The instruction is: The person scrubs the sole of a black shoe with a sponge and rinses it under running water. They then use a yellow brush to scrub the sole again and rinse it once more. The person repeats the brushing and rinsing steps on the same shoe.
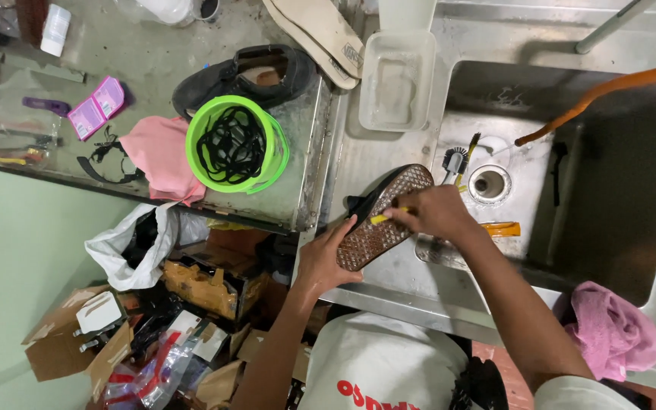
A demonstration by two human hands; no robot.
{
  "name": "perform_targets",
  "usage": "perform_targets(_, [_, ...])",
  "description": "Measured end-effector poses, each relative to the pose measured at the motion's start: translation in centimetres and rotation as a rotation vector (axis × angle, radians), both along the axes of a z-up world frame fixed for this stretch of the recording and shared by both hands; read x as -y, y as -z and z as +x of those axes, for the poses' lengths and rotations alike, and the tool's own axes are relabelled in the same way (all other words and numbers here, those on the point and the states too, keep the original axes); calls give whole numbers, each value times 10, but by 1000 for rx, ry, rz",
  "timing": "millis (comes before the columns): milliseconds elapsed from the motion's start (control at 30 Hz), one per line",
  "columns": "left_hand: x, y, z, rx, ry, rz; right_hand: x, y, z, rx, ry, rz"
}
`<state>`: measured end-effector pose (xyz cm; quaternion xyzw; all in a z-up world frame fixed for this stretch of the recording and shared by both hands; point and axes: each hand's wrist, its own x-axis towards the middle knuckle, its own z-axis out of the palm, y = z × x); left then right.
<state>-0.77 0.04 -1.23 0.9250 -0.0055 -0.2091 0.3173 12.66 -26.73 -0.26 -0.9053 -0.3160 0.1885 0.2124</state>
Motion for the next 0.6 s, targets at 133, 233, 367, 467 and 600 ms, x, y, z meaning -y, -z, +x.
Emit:
perform_targets(133, [-2, 1, 3, 20, -1, -27, -20, 4, -26, 2, -113, 39])
perform_targets(233, [4, -13, 9, 52, -7, 12, 7, 12, -3, 18, 78, 32])
perform_targets(367, [1, -10, 3, 60, -1, 3, 9, 16, -19, 33, 233, -3])
perform_targets(467, [1, -8, 5, 33, -18, -5, 14, 28, -33, 98, 42, 49])
perform_targets(600, [0, -1, 8, 59, -7, 14, 36, 27, -11, 84, 282, 133])
